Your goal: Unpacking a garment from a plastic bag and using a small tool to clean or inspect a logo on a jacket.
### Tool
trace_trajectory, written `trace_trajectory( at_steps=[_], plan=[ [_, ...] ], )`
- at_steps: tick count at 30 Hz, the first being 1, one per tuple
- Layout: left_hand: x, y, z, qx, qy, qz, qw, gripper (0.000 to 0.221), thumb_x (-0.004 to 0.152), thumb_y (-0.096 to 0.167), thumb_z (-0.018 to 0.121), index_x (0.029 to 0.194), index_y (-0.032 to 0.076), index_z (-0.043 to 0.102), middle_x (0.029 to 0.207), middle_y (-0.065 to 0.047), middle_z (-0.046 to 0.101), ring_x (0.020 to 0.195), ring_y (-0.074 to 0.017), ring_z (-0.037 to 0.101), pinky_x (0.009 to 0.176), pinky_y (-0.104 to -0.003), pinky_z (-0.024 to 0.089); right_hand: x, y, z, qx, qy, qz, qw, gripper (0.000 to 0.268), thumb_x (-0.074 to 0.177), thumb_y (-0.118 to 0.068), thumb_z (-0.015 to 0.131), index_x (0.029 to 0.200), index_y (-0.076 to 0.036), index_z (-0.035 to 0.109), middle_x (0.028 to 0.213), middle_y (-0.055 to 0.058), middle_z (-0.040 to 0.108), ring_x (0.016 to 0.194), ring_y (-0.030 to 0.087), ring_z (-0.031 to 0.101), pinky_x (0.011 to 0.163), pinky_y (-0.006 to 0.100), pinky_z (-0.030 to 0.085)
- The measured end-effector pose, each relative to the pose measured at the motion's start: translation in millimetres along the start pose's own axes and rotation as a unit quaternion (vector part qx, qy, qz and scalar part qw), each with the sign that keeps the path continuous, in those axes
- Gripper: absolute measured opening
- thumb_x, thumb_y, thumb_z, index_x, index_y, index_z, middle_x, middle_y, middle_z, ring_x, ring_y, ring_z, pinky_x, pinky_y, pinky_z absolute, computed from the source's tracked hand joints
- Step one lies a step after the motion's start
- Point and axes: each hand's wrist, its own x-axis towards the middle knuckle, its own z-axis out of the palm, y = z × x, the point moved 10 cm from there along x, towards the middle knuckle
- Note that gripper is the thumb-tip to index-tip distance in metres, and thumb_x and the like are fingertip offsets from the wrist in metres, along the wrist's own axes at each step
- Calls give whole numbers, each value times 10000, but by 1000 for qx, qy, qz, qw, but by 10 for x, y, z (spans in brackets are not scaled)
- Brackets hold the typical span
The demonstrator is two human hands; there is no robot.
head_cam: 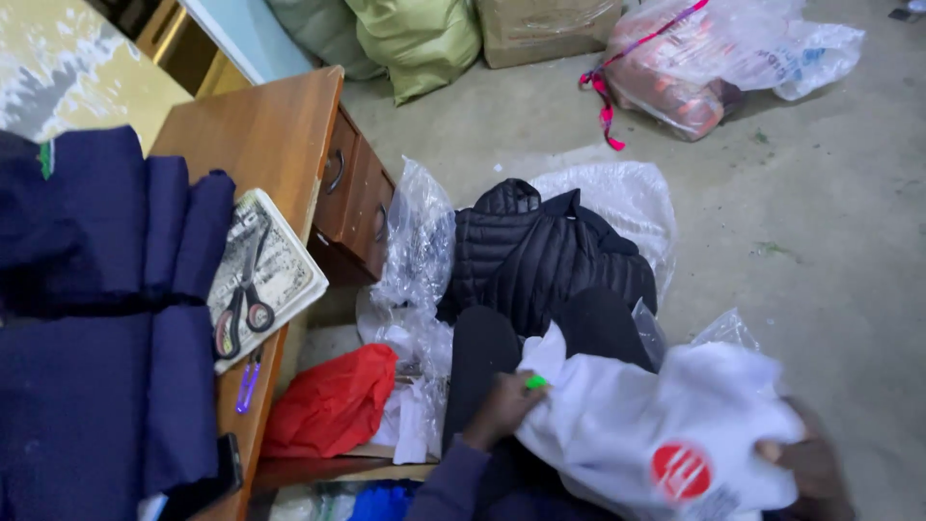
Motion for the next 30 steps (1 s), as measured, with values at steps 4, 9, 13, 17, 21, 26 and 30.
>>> trace_trajectory(
  at_steps=[4,9,13,17,21,26,30],
  plan=[
    [-514,548,-1190,-41,121,-71,989,240,917,274,710,851,43,694,669,-36,646,591,-147,512,569,-364,447,90,-877,798,-219,65,68,971,325,869,32,741,1104,254,775,832,385,828,631,418,729,568,487,582],
    [-979,938,-1508,152,8,-272,950,346,954,449,686,991,105,695,742,-132,786,659,-298,748,709,-464,553,130,-540,1208,-621,13,277,733,348,917,-398,791,1027,-72,844,928,91,902,717,193,823,718,314,650],
    [-641,-234,-1076,295,86,-256,917,365,1020,408,621,1193,87,651,1011,-109,716,937,-280,677,941,-538,419,427,132,957,-803,59,115,581,436,843,-496,770,1194,-241,735,1336,77,684,1162,265,732,1005,389,608],
    [-569,-244,-622,290,145,-115,939,256,1002,273,654,1129,53,628,1053,-111,664,992,-291,617,989,-557,365,450,-398,2352,-657,-10,-137,742,588,915,-404,632,1446,-158,571,1711,163,384,1518,387,448,1149,506,438],
    [-720,303,-505,179,204,-42,961,124,1007,121,655,1038,18,595,923,-152,643,823,-354,613,759,-483,477,424,736,2761,-680,-92,-358,633,977,742,-643,647,1579,-182,443,1749,200,362,1548,424,431,1155,628,395],
    [-1308,-448,-1302,489,429,33,759,170,855,94,762,1015,54,719,924,-90,675,780,-238,632,698,-374,544,866,1777,2225,-846,-113,-205,479,813,730,-942,401,1466,-597,421,1772,-200,269,1668,166,314,1284,616,394],
    [-1523,193,-2761,393,480,-220,753,599,963,51,583,1548,14,462,1103,-247,673,761,-357,673,689,-455,571,1110,1897,2077,-791,-142,-233,548,887,619,-969,608,1415,-587,518,1739,-187,341,1646,197,359,1239,614,437]
  ],
)
